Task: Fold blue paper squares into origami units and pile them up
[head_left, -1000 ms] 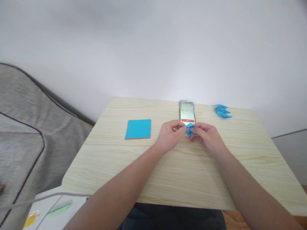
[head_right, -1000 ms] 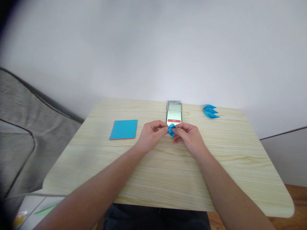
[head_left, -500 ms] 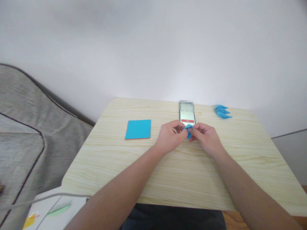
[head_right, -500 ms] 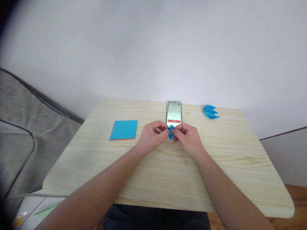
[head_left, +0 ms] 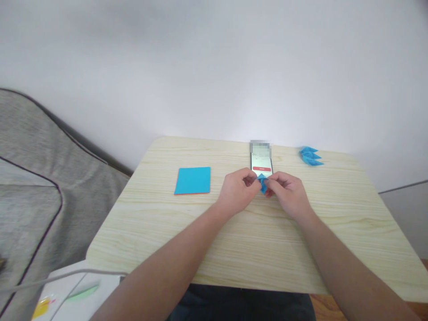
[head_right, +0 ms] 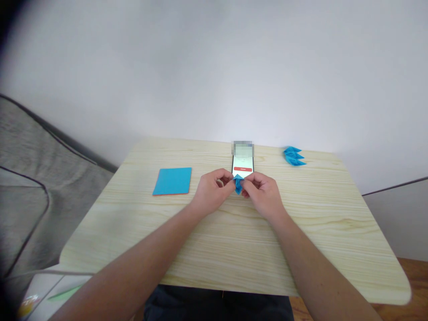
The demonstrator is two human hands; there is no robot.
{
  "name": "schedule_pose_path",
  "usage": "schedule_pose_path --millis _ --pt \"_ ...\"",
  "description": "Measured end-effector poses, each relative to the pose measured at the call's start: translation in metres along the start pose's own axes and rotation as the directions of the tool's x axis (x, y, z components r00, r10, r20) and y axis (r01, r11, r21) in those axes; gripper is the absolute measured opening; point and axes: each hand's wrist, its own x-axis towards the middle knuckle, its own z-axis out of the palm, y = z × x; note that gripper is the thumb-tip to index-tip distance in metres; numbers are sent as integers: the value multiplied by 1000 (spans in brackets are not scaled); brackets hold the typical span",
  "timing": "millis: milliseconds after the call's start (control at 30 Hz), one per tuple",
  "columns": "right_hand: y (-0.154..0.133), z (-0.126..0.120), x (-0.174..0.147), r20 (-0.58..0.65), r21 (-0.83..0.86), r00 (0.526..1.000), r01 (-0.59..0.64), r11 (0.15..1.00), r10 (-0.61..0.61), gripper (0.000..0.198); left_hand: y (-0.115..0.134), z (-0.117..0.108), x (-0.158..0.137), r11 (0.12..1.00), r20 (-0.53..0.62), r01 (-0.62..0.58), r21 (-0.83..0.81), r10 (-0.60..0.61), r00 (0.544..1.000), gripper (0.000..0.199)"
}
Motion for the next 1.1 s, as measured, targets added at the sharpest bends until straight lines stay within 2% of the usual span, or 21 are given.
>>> schedule_pose_path --millis 267,500,667,800,933,1100 --pt "2 5 -6 -88 -254 991 73 964 -98 26 -1 1 -3 998 18 -23 55 22 1000 6" --pt "4 6 -7 -75 -263 991 87 961 -110 21 1 0 -4 953 63 -189 237 179 982 12" --pt "7 4 -7 -49 -269 991 107 957 -124 21 3 -1 -4 916 88 -278 287 264 960 15" --pt "7 3 -5 -58 -255 992 96 962 -114 24 3 -2 -4 925 84 -223 307 207 975 11" --pt "5 4 -5 -90 -270 992 60 961 -87 27 4 -2 -4 917 103 -159 367 130 986 22" --pt "5 8 -7 -133 -335 983 74 939 -125 25 3 -1 -6 841 98 -191 507 164 982 27"
